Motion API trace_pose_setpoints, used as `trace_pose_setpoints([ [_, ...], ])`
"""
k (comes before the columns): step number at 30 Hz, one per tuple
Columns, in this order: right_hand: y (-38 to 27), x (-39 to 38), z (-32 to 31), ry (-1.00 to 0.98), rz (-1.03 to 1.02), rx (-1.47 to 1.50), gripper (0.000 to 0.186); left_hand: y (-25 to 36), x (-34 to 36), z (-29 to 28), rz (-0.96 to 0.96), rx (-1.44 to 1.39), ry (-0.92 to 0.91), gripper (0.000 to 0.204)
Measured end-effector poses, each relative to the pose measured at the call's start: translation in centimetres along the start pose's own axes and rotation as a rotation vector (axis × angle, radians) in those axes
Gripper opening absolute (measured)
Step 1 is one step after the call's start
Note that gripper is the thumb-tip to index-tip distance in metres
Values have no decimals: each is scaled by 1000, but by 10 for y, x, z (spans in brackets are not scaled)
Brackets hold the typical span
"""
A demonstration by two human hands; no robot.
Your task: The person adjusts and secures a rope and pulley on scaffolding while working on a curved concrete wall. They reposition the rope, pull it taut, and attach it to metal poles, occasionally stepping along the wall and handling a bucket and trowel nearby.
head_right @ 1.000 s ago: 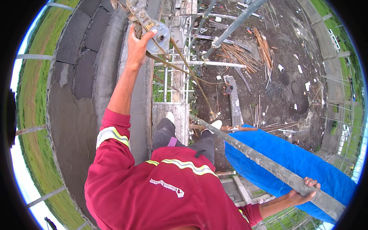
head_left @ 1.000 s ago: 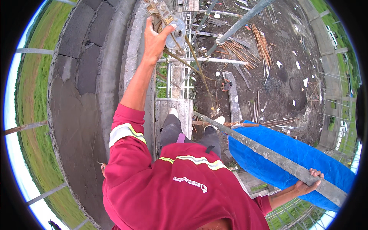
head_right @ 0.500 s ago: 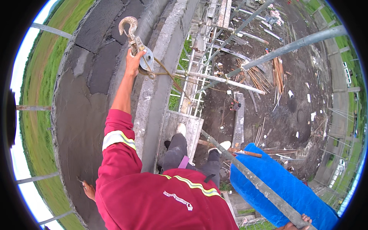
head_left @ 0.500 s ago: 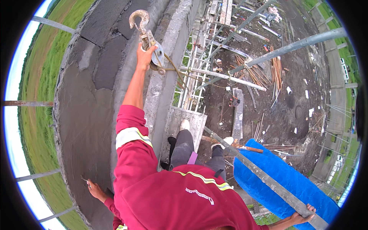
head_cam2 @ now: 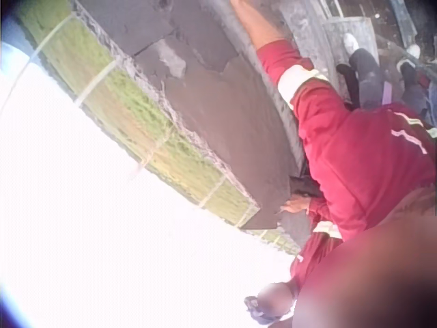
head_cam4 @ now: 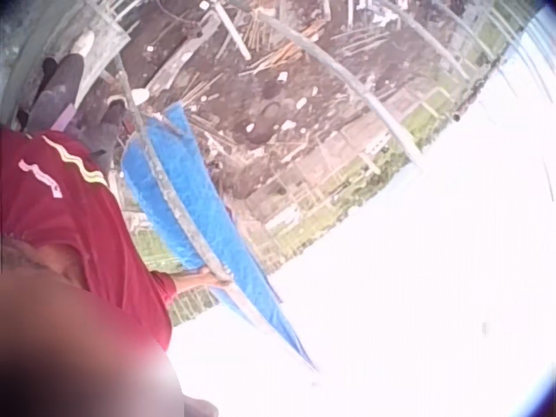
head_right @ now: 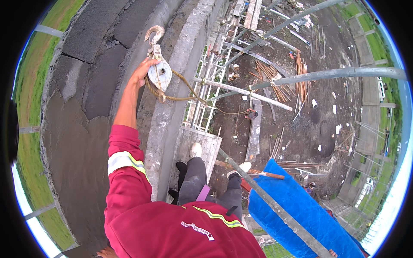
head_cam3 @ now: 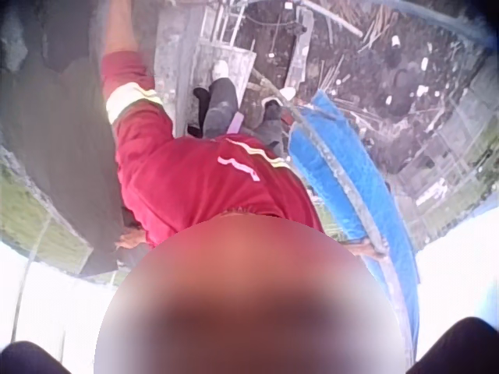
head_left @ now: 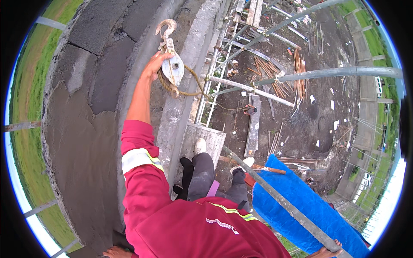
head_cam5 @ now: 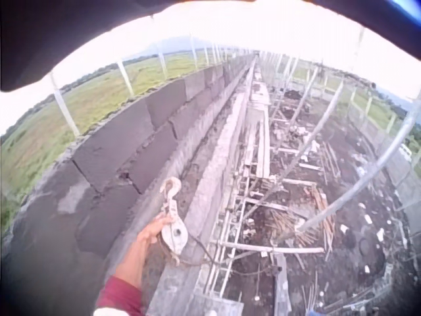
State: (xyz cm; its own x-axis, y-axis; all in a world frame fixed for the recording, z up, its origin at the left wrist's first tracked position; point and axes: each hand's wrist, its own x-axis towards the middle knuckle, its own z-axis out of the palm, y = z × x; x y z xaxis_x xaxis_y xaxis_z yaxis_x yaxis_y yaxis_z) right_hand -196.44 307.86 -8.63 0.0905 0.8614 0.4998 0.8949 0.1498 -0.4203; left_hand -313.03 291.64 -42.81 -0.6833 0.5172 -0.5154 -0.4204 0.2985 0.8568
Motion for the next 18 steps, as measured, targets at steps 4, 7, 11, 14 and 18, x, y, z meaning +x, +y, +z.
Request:
trace_pose_setpoints([
  [4,-38,-5,20,212,382,688,64,37,-29,-3,44,57,16,118],
  [7,-61,-3,38,336,406,710,63,69,-43,-28,72,171,33,115],
  [11,-79,-3,56,412,417,703,61,94,-28,-72,-32,306,-4,112],
  [14,-85,-8,68,457,421,725,60,72,8,-82,-146,516,78,121],
  [18,-88,-13,73,504,420,781,59,3,50,-76,-283,548,-1,124],
])
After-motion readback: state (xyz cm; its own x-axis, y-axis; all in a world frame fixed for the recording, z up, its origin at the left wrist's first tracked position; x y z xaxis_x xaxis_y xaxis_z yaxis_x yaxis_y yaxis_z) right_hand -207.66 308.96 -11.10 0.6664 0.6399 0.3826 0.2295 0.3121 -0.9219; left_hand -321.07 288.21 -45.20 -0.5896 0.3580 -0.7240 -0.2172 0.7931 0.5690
